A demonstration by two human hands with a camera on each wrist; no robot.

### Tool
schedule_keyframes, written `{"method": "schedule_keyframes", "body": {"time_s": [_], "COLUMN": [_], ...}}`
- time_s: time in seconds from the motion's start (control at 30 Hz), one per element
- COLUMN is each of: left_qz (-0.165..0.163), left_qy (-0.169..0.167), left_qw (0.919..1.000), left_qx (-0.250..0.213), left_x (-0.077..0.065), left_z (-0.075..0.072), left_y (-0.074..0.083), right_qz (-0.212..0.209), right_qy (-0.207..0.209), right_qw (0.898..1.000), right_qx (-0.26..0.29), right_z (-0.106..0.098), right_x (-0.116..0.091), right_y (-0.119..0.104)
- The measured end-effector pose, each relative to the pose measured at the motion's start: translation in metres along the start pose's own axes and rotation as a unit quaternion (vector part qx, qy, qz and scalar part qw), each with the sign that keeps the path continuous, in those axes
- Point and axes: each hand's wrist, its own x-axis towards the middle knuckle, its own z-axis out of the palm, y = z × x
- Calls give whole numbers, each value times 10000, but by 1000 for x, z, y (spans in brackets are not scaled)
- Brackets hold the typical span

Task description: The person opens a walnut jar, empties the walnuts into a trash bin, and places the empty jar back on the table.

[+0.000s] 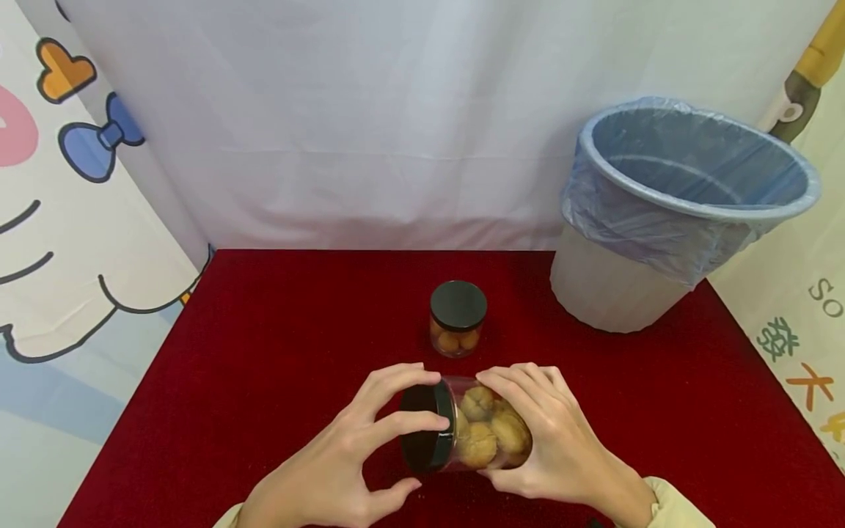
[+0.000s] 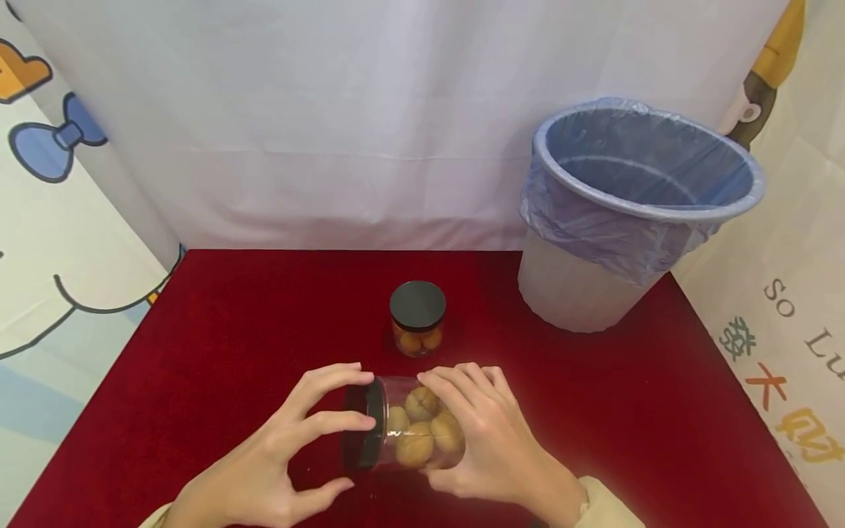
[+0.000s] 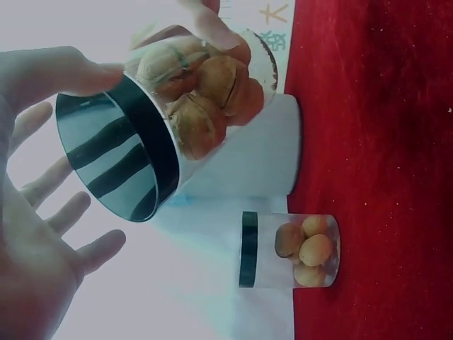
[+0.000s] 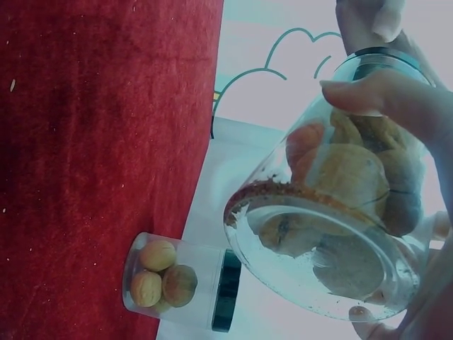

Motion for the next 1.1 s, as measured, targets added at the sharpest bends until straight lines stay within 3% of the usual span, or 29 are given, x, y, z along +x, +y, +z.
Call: {"method": "schedule_keyframes", "body": {"time_s": [0.33, 0.57, 1.1], "left_qz": [-144, -9, -379], "left_qy": [-96, 178, 602], "left_qw": [9998, 9998, 9974], "left_qx": [-135, -131, -75], "left_x": [-3, -5, -10], "left_z": [4, 7, 12], "left_y": [-1, -5, -9], "right_qz": [-43, -30, 1], "right_qy": [-48, -6, 6], "right_qw": [10000, 10000, 10000], "right_qx": [23, 10, 43], "right_z": [0, 0, 0], "right_x": [1, 0, -2], "right_y": [-2, -3, -4]}}
